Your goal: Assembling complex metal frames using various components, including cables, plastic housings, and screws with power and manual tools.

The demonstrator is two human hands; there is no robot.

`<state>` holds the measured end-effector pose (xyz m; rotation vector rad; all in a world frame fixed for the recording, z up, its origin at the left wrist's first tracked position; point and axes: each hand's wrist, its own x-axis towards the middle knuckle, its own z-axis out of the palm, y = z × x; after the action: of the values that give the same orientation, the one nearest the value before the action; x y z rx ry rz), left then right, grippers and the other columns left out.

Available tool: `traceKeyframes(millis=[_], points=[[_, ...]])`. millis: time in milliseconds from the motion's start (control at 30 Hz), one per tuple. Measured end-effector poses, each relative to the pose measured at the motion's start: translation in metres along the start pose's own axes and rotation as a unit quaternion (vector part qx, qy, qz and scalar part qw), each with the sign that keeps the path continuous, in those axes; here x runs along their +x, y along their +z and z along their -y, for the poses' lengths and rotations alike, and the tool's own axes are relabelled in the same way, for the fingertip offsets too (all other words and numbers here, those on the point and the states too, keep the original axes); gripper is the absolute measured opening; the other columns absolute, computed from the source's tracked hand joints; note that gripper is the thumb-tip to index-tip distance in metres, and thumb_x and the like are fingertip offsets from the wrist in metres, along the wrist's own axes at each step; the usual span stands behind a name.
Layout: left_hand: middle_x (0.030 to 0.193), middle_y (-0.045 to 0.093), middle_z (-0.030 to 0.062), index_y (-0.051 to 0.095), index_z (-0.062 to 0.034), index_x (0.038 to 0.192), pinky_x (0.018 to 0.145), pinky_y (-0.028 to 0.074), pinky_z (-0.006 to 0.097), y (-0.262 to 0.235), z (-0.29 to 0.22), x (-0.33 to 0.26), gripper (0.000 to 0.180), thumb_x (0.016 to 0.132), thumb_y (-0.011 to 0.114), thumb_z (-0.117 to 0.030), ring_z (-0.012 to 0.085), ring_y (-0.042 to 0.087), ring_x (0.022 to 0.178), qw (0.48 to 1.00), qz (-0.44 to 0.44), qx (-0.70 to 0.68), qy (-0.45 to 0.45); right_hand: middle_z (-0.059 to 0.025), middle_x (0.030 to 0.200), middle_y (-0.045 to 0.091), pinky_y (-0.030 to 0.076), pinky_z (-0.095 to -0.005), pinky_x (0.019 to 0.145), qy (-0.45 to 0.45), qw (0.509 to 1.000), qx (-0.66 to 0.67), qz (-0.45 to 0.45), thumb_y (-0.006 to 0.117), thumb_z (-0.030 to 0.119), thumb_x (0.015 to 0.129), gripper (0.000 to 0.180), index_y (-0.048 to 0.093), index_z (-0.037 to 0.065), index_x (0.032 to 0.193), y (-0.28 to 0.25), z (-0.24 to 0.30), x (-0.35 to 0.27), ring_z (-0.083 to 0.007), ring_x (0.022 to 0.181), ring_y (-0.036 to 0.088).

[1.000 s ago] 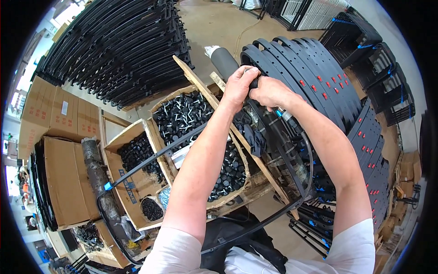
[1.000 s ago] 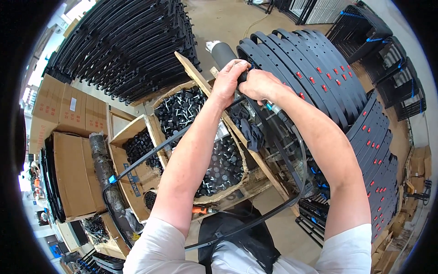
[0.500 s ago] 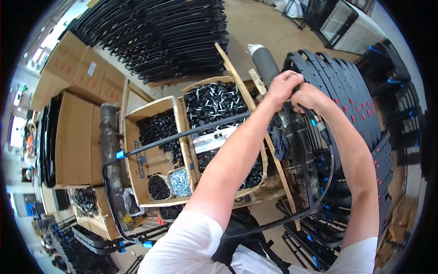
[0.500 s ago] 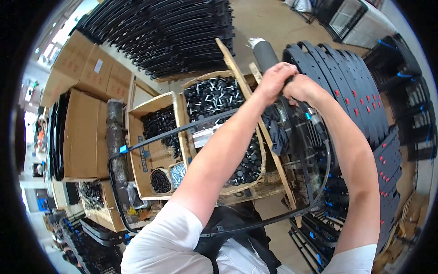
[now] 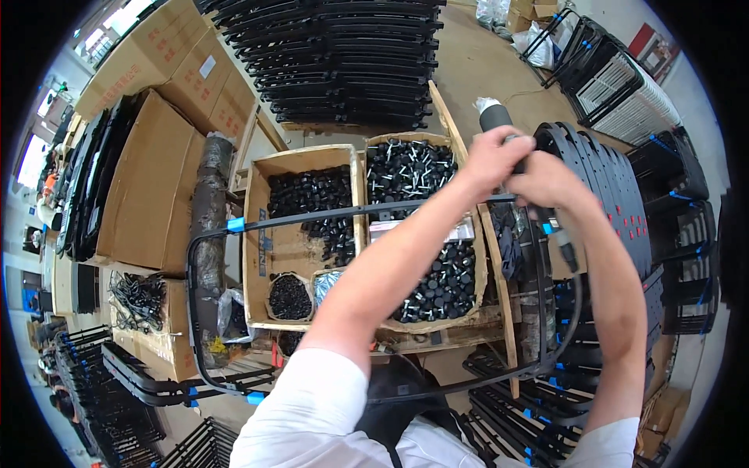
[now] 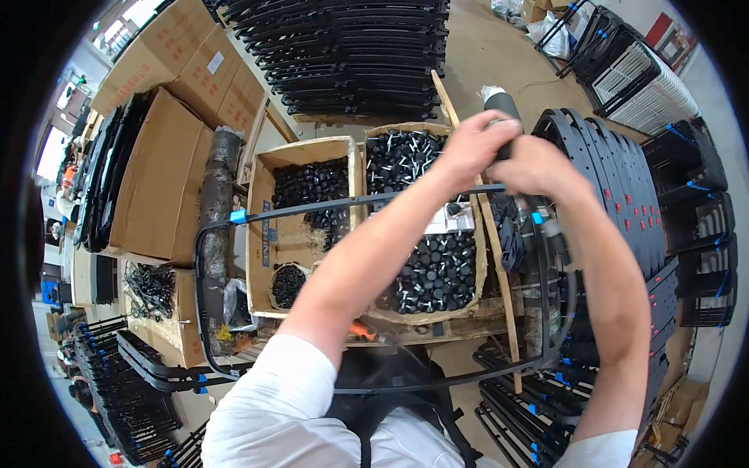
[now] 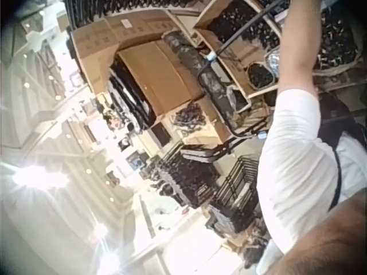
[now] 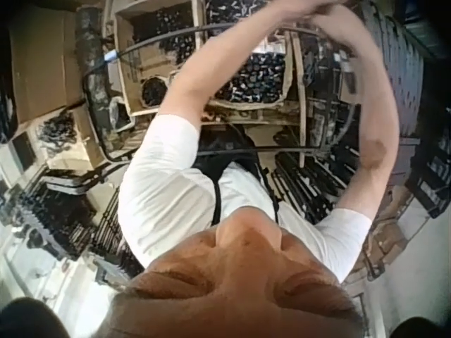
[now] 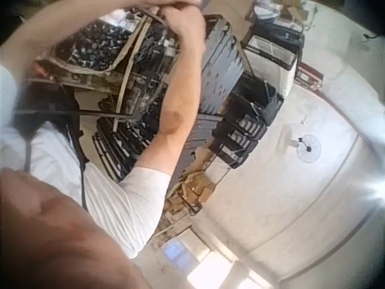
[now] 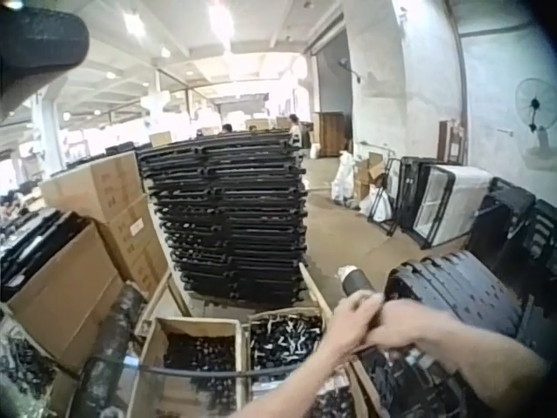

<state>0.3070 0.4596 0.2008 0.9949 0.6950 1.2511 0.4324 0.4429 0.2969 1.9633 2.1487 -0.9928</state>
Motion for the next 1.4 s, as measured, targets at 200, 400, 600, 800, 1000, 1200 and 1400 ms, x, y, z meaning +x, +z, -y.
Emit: traceKeyframes(millis=[200,400,600,800,1000,1200,1400], points=[[0.094,0.070,-0.0007,0.073,-0.0066,0.101,0.085,0.050,0.027,-0.151,-0.046,-0.094,0.013,0.102,0.068,-0.018,0.0096,0.062,0.090,0.995,-0.094,-0.006,-0.008,-0.0151,0.080,0.077,0.059,-0.0422,0.079,-0.051,0.997,-0.025,0.047,0.065,0.032,0.083,0.035,0.078,0.001,0.091,0.105,0.130,0.013,-0.0284,0.082,0.077],[0.092,0.069,-0.0012,0.074,-0.0063,0.099,0.079,0.049,0.029,-0.212,-0.058,-0.118,0.018,0.100,0.070,-0.024,0.0097,0.060,0.085,0.994,-0.109,-0.001,0.010,-0.0151,0.077,0.076,0.058,-0.0425,0.079,-0.041,0.997,-0.037,0.049,0.065,0.033,0.085,0.036,0.077,0.000,0.087,0.143,0.191,0.014,-0.0288,0.080,0.077],[0.096,0.070,0.0004,0.073,-0.0063,0.102,0.082,0.052,0.029,-0.215,-0.056,-0.119,0.015,0.103,0.068,-0.020,0.0109,0.062,0.089,0.995,-0.099,-0.018,-0.013,-0.0153,0.076,0.076,0.059,-0.0413,0.080,-0.043,0.996,-0.068,0.031,0.064,0.031,0.085,0.036,0.077,-0.001,0.076,0.151,0.191,0.023,-0.0267,0.076,0.077],[0.098,0.069,-0.0004,0.071,-0.0068,0.104,0.084,0.052,0.029,-0.221,-0.051,-0.121,0.015,0.103,0.067,-0.021,0.0104,0.061,0.090,0.995,-0.101,-0.015,-0.003,-0.0172,0.079,0.077,0.059,-0.0442,0.086,-0.023,0.994,-0.092,0.049,0.062,0.032,0.087,0.037,0.078,-0.001,0.083,0.153,0.198,0.022,-0.0300,0.085,0.077],[0.099,0.069,-0.0007,0.071,-0.0067,0.106,0.087,0.051,0.028,-0.216,-0.054,-0.128,0.017,0.104,0.067,-0.023,0.0102,0.061,0.093,0.993,-0.111,-0.023,-0.017,-0.0200,0.086,0.078,0.058,-0.0438,0.090,-0.038,0.991,-0.107,0.068,0.061,0.035,0.088,0.042,0.080,-0.001,0.097,0.153,0.199,0.025,-0.0311,0.091,0.077],[0.097,0.070,-0.0009,0.072,-0.0073,0.107,0.082,0.050,0.028,-0.223,-0.051,-0.131,0.018,0.103,0.067,-0.025,0.0095,0.061,0.091,0.992,-0.123,-0.023,-0.029,-0.0142,0.079,0.076,0.060,-0.0399,0.072,-0.006,0.994,-0.018,0.107,0.067,0.026,0.081,0.031,0.075,-0.004,0.086,0.156,0.201,0.033,-0.0274,0.077,0.075],[0.102,0.071,0.0019,0.071,-0.0065,0.110,0.086,0.053,0.032,-0.224,-0.052,-0.128,0.021,0.105,0.065,-0.026,0.0125,0.064,0.093,0.992,-0.102,-0.040,-0.053,-0.0128,0.075,0.073,0.053,-0.0382,0.060,-0.034,0.994,0.027,0.097,0.068,0.013,0.069,0.019,0.072,-0.004,0.076,0.167,0.181,0.065,-0.0227,0.066,0.067]])
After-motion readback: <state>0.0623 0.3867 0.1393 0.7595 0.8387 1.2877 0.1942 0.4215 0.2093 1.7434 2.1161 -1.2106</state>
